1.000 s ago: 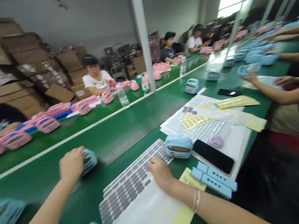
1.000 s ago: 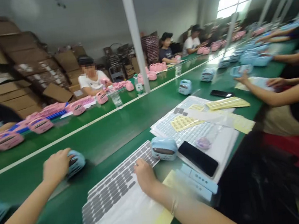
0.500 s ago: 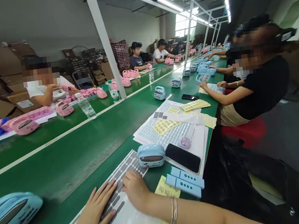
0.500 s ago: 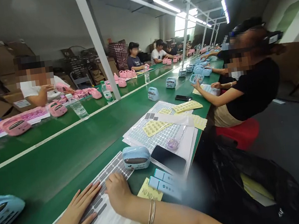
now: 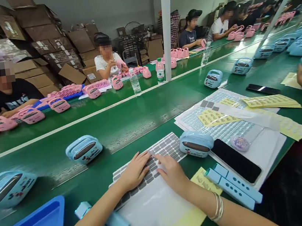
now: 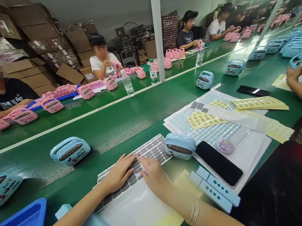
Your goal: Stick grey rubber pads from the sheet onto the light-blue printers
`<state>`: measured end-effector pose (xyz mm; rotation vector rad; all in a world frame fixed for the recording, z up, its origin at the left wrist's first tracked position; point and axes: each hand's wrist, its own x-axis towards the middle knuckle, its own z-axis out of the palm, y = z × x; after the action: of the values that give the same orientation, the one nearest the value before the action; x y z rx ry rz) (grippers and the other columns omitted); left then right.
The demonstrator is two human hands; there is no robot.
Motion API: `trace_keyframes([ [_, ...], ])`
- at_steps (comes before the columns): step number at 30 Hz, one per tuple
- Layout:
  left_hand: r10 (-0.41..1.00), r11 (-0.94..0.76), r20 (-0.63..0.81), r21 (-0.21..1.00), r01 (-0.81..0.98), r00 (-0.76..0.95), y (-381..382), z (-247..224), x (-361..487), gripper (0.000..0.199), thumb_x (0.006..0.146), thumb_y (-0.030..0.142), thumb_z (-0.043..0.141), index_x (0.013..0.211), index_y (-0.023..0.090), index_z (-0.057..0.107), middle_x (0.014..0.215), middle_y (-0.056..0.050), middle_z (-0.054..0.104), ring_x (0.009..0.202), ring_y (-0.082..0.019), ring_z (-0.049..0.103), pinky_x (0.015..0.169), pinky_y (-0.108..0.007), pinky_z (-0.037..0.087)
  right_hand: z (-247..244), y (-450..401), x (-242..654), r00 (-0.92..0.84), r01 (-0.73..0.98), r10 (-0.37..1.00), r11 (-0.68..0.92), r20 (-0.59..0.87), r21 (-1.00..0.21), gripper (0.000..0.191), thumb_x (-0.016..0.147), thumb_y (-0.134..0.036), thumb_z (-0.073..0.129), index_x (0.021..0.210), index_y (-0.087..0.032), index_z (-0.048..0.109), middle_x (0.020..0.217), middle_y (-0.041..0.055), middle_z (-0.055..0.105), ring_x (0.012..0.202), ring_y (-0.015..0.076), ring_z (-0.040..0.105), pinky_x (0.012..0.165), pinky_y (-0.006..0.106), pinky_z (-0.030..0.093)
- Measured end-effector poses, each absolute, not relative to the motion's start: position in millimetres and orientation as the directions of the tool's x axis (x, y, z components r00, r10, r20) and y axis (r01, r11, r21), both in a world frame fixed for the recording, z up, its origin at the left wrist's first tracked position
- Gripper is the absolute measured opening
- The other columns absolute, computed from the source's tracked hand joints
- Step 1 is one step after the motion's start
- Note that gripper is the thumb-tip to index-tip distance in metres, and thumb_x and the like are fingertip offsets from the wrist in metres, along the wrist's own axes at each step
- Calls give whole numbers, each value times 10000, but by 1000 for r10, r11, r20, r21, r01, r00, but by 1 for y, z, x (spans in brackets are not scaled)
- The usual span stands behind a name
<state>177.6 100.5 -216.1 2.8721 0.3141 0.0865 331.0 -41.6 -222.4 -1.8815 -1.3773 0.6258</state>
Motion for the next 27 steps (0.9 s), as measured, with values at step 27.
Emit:
trace_keyframes([
  [27, 613, -693, 285, 642, 328, 737, 138, -149, 267, 469, 926, 415, 361, 1200, 63, 505, 1154, -127, 587, 1070, -201, 548, 971, -366, 393, -128, -77, 336, 169, -346, 985, 91, 33, -934, 408, 641, -288, 711, 984, -162, 530, 1344, 12, 347, 749, -73, 476, 731, 79, 444],
])
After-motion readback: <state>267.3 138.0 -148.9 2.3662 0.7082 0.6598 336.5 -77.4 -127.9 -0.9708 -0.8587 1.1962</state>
